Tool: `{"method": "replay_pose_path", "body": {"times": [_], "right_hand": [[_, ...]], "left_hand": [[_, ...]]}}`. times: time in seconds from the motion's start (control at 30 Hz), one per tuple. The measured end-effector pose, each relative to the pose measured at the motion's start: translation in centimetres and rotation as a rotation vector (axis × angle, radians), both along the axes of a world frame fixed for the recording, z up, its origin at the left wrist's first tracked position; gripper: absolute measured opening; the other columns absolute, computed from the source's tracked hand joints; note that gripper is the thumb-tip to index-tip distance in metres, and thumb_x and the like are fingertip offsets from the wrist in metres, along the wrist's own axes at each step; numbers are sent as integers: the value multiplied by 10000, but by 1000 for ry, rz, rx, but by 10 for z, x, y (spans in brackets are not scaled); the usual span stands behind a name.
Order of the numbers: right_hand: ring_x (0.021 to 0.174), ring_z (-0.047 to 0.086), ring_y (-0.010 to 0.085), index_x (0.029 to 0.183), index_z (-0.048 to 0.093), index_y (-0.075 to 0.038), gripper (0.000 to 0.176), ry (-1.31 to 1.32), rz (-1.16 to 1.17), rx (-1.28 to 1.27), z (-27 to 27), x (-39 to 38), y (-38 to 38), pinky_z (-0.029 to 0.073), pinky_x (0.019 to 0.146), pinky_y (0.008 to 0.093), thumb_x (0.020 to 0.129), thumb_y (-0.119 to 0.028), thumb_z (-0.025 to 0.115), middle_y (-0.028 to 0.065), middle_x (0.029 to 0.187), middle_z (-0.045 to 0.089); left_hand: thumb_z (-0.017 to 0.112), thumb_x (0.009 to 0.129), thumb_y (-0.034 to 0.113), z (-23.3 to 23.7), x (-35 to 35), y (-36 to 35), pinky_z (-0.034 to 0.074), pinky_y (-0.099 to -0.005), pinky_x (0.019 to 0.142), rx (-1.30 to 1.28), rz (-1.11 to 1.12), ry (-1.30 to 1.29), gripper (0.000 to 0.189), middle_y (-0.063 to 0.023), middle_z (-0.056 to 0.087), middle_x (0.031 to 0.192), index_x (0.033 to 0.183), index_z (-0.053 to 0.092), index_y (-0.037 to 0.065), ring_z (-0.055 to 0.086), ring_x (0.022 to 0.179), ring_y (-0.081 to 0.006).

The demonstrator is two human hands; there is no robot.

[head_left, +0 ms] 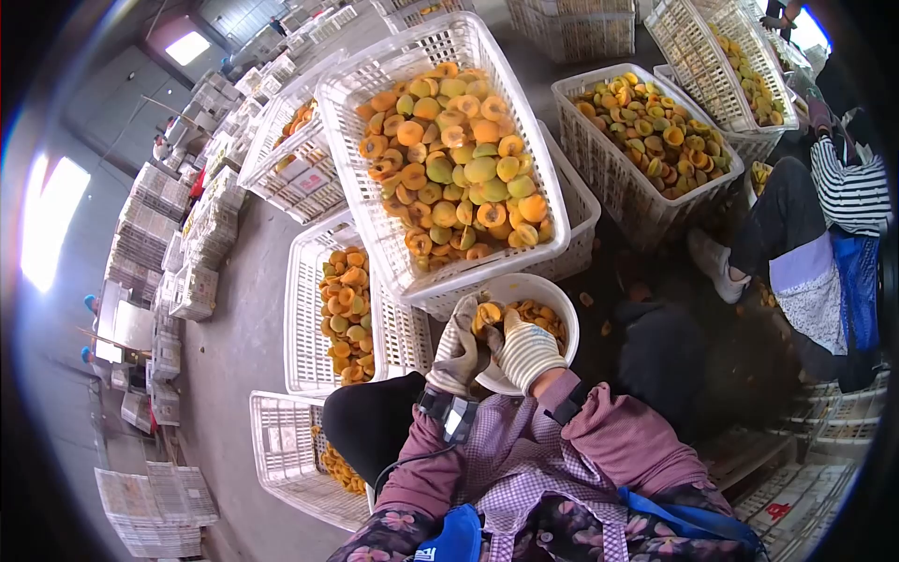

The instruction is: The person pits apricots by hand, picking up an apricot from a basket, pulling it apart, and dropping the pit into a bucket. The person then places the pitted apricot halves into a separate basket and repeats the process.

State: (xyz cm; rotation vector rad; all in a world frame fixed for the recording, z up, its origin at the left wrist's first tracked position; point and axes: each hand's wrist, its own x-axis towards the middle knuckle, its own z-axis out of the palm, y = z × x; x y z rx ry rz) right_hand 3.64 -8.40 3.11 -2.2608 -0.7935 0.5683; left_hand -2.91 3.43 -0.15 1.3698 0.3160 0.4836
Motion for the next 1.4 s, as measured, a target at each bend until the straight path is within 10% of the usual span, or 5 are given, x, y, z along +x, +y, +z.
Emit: {"method": "replay_pose_path", "body": {"times": [0.07, 0.6, 0.77, 0.9, 1.4], "right_hand": [[756, 607, 428, 1061, 489, 24, 450, 19, -7, 20, 3, 0, -1, 481, 673, 486, 901, -395, 453, 273, 754, 612], [770, 611, 424, 1055, 496, 42, 459, 233, -142, 305, -32, -30, 9, 482, 720, 470, 922, -392, 430, 254, 782, 619], [667, 584, 307, 1076, 509, 26, 426, 1268, -143, 348, 26, -13, -12, 489, 720, 397, 935, -372, 453, 141, 741, 599], [780, 615, 407, 1072, 514, 38, 442, 282, 55, 167, -9, -10, -5, 481, 748, 457, 921, -370, 434, 247, 829, 630], [741, 607, 346, 1060, 565, -12, 368, 483, 187, 323, -25, -37, 1, 487, 700, 413, 908, -335, 475, 171, 803, 637]], "left_hand": [[482, 852, 170, 14, 4, -3, 480, -346, 846, -617, -52, -95, 299, -134, 587, 1018, 1108, 504, 16, 568, 935, -253], [427, 965, 348, -2, 6, -20, 463, -348, 816, -327, 208, -209, 278, -84, 544, 950, 956, 487, 77, 554, 897, -209], [454, 955, 311, -11, 3, -13, 453, -353, 830, -423, 158, -253, 248, -90, 544, 982, 977, 487, 67, 548, 921, -212], [512, 912, 291, 28, 4, -26, 494, -382, 784, -418, 115, -143, 235, -132, 595, 944, 975, 554, 69, 586, 892, -259], [544, 879, 401, 15, -10, 3, 448, -280, 537, -137, -121, 68, 418, -122, 563, 657, 728, 514, 12, 544, 575, -179]]}}
